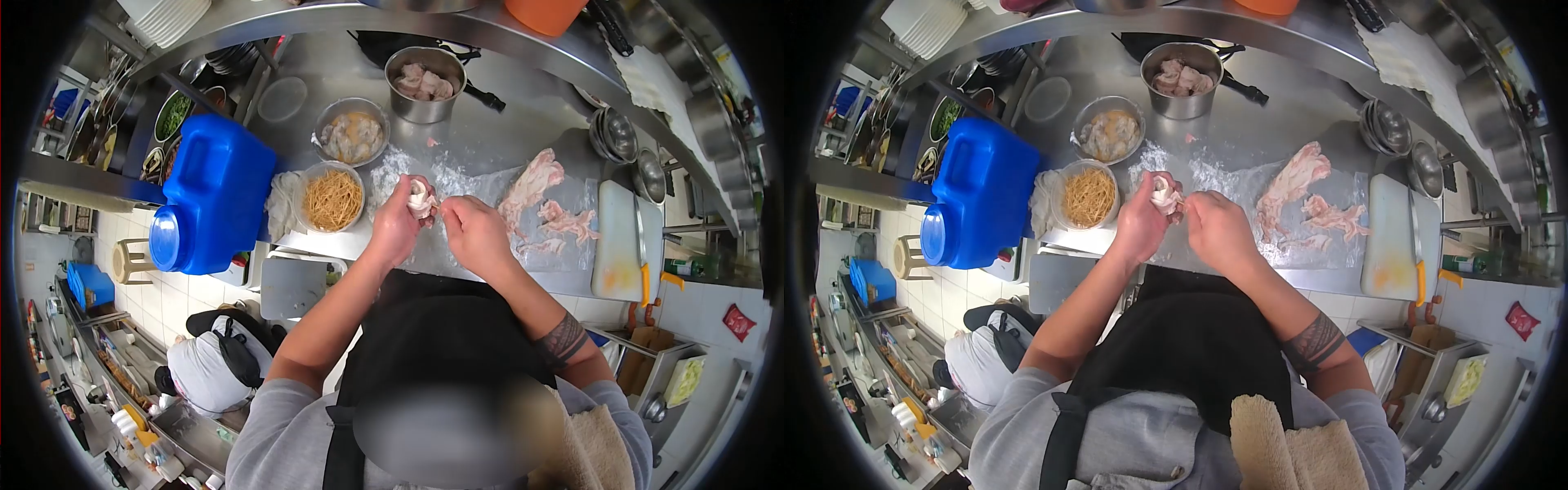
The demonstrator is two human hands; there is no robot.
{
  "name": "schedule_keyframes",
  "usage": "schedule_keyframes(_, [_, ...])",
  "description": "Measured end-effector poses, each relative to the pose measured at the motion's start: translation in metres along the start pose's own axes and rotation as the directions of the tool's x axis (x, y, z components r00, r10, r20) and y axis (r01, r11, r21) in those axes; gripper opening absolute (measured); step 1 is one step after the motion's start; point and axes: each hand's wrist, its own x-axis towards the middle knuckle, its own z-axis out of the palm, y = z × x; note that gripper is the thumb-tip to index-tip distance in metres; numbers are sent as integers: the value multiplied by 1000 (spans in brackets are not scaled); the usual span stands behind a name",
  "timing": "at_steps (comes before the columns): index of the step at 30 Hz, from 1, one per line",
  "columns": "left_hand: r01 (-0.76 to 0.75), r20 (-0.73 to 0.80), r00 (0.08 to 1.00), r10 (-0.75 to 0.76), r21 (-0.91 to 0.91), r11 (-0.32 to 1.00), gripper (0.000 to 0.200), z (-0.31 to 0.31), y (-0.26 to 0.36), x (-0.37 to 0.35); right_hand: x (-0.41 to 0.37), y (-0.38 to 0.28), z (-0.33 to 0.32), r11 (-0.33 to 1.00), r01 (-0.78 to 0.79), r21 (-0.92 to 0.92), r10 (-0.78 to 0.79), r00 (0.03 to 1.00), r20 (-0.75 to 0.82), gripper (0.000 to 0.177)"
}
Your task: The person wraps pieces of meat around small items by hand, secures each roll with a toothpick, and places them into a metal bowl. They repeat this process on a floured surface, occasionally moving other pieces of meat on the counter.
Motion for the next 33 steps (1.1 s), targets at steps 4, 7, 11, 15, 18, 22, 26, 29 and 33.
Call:
schedule_keyframes(4, [24,13,1000,-25,55,998,37,-2,3,2,0,3,6,997,-3,79,4,1000,-11,4])
schedule_keyframes(7, [13,-14,1000,-11,198,980,34,2,6,4,1,2,6,996,3,88,-3,1000,-7,2])
schedule_keyframes(11, [47,-6,999,-47,278,959,35,1,5,4,0,6,15,996,-24,85,24,1000,4,4])
schedule_keyframes(15, [68,7,997,-72,254,965,37,1,5,6,2,7,16,987,-78,143,80,997,-5,6])
schedule_keyframes(18, [101,32,993,-109,201,974,40,-3,16,10,2,1,5,961,-192,198,188,981,42,10])
schedule_keyframes(22, [98,103,988,-116,170,981,47,1,44,-1,-4,6,-8,935,-324,146,305,942,137,15])
schedule_keyframes(26, [31,129,989,-78,331,943,47,2,51,-4,-7,9,-8,888,-348,301,327,938,119,17])
schedule_keyframes(29, [-15,129,991,-39,394,919,46,5,51,-6,-8,12,-7,868,-346,357,331,938,103,18])
schedule_keyframes(33, [-26,125,992,-8,272,962,45,9,45,-7,-12,17,-4,845,-386,370,350,923,162,17])
